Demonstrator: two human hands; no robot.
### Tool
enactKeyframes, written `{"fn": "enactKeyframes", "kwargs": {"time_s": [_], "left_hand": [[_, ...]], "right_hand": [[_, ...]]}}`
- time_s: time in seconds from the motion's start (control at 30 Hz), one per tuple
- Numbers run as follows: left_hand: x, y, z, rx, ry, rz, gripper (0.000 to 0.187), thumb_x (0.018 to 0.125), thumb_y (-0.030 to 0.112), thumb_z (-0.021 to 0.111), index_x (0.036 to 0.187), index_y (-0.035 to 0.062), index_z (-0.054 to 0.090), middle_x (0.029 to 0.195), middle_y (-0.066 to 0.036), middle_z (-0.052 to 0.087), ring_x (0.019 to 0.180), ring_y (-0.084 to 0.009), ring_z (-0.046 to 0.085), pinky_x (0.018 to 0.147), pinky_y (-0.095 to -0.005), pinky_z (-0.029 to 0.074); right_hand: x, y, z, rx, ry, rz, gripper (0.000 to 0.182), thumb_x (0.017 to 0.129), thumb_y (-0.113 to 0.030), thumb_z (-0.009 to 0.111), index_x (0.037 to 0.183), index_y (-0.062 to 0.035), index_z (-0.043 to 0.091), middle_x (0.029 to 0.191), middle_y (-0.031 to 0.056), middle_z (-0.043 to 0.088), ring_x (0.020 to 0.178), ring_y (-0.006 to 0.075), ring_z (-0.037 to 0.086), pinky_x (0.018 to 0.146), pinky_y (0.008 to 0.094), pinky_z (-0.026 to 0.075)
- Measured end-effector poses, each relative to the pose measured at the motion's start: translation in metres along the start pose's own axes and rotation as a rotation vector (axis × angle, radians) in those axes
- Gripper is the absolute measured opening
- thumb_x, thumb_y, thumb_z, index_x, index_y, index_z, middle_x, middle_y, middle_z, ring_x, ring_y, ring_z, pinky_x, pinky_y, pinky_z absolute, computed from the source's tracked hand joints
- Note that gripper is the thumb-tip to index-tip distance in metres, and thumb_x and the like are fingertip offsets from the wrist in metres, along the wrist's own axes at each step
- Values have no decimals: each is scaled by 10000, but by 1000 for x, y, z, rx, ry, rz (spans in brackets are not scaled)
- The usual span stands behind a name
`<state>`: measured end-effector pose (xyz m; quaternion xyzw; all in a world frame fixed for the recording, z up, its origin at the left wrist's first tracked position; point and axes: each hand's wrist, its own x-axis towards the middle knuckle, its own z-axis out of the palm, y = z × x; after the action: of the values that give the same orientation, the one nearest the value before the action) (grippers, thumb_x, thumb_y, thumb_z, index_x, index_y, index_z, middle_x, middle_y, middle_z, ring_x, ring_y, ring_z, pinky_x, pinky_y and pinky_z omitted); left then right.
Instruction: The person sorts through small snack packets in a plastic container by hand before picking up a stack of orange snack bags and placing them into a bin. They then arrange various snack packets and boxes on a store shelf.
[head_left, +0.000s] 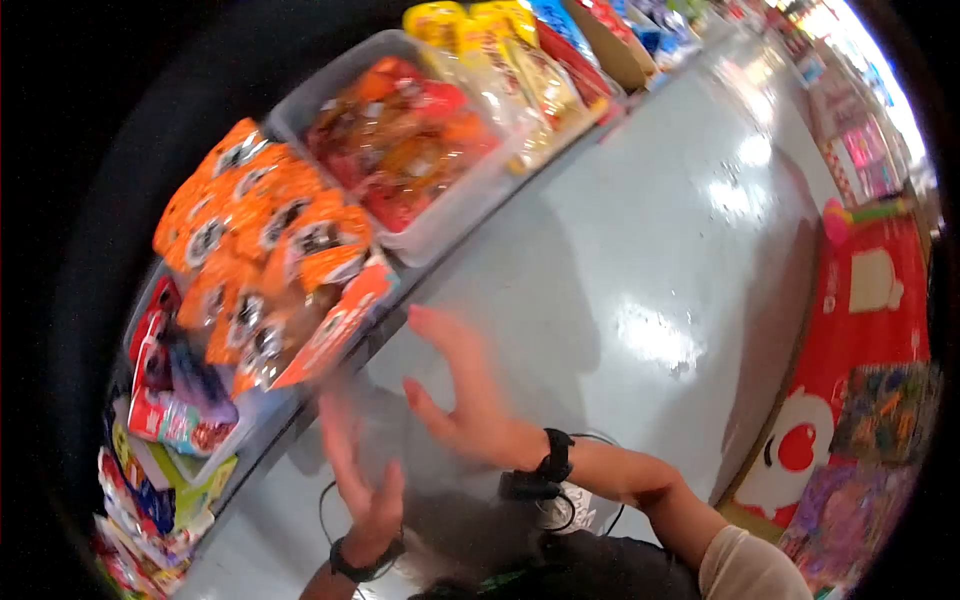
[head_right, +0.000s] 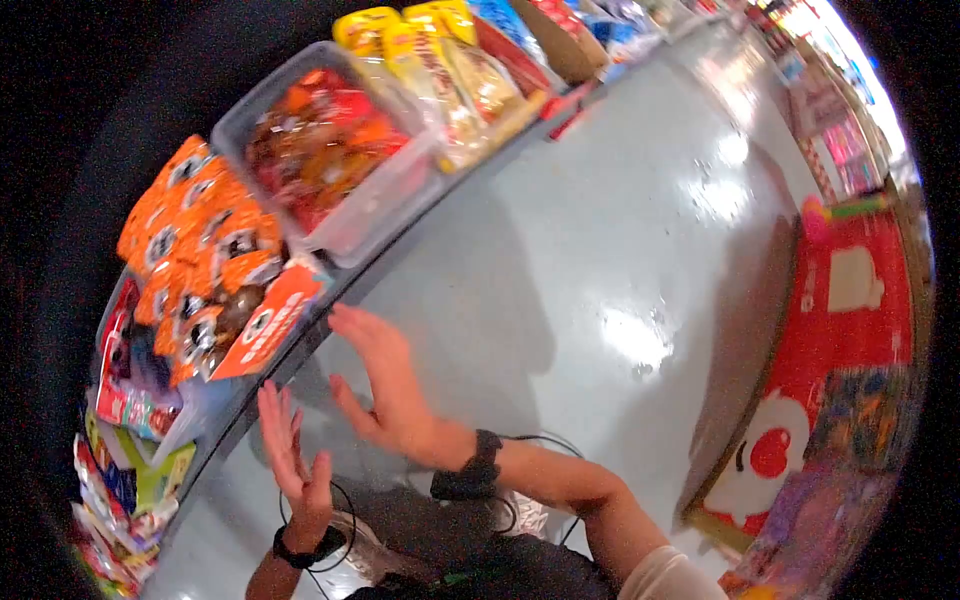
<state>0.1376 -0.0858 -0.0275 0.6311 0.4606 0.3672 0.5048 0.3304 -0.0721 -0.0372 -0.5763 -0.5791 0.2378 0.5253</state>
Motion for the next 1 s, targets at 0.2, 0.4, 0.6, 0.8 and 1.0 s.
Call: {"fn": "enactKeyframes", "kwargs": {"time_s": [0.2, 0.4, 0.6, 0.8, 1.0], "left_hand": [[-13, 12, -19, 72, -43, 74, 961, 839, 35, 636, 1589, 13, 34, 1642, -232, 132, 1502, -356, 235, 1195, -481, 234], [-53, 28, -69, 231, 136, 112, 962, 800, -9, 663, 1560, -53, 73, 1618, -268, 179, 1498, -368, 241, 1195, -487, 242], [-112, 52, -117, 465, 399, 6, 929, 788, 14, 682, 1558, -19, 162, 1585, -273, 263, 1431, -410, 359, 1143, -513, 337], [-182, 96, -195, 1254, 468, 18, 792, 717, 17, 731, 1454, 17, 442, 1439, -270, 480, 1238, -434, 538, 1026, -485, 464], [-224, 190, -265, 1598, 518, -18, 566, 741, 7, 686, 1297, 46, 586, 1261, -161, 624, 1110, -362, 607, 929, -455, 510]], "right_hand": [[-6, -35, 28, 236, -121, -253, 489, 817, 9, 619, 1299, -44, 558, 1359, 154, 559, 1235, 355, 532, 1056, 480, 382], [-22, -80, 73, 432, -318, -270, 335, 840, -11, 633, 1171, -62, 642, 1207, 100, 649, 1147, 323, 578, 996, 462, 429], [-38, -111, 113, 556, -564, -206, 254, 864, -19, 637, 1111, -67, 669, 1122, 83, 671, 1075, 308, 596, 958, 429, 448], [-27, -142, 140, 611, -734, -348, 237, 830, 37, 642, 1037, -69, 688, 1053, 82, 683, 987, 293, 624, 873, 410, 471], [24, -183, 119, 633, -780, -679, 208, 771, 48, 669, 956, -44, 697, 978, 92, 691, 899, 287, 643, 822, 395, 495]]}}
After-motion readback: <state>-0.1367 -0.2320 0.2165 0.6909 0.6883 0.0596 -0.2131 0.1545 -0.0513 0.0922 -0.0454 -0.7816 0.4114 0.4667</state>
